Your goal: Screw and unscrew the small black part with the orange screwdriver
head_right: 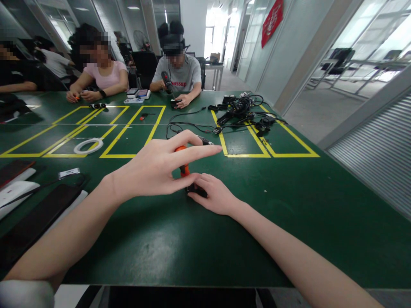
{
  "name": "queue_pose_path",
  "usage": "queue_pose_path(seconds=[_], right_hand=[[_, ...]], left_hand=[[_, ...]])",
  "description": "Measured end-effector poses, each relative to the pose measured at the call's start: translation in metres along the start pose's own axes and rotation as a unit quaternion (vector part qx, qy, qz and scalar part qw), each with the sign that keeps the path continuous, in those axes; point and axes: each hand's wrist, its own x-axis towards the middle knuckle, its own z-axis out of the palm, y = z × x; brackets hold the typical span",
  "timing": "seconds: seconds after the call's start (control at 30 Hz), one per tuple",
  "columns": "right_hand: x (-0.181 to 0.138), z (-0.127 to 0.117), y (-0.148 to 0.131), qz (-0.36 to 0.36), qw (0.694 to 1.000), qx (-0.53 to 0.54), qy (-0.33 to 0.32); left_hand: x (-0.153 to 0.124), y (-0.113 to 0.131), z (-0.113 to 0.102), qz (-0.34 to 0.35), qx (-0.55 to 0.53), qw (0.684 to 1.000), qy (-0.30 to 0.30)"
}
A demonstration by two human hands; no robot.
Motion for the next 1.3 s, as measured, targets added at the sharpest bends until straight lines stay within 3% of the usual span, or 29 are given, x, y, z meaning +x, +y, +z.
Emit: queue_pose_path(seconds=[1.3], right_hand=[[0.0001, -0.0005, -0.0003, -0.005, 1.0, 0.007, 0.006]], left_hand=[[0.0002, 0.0012, -0.0031, 0.015, 0.01, 1.0, 0.006]])
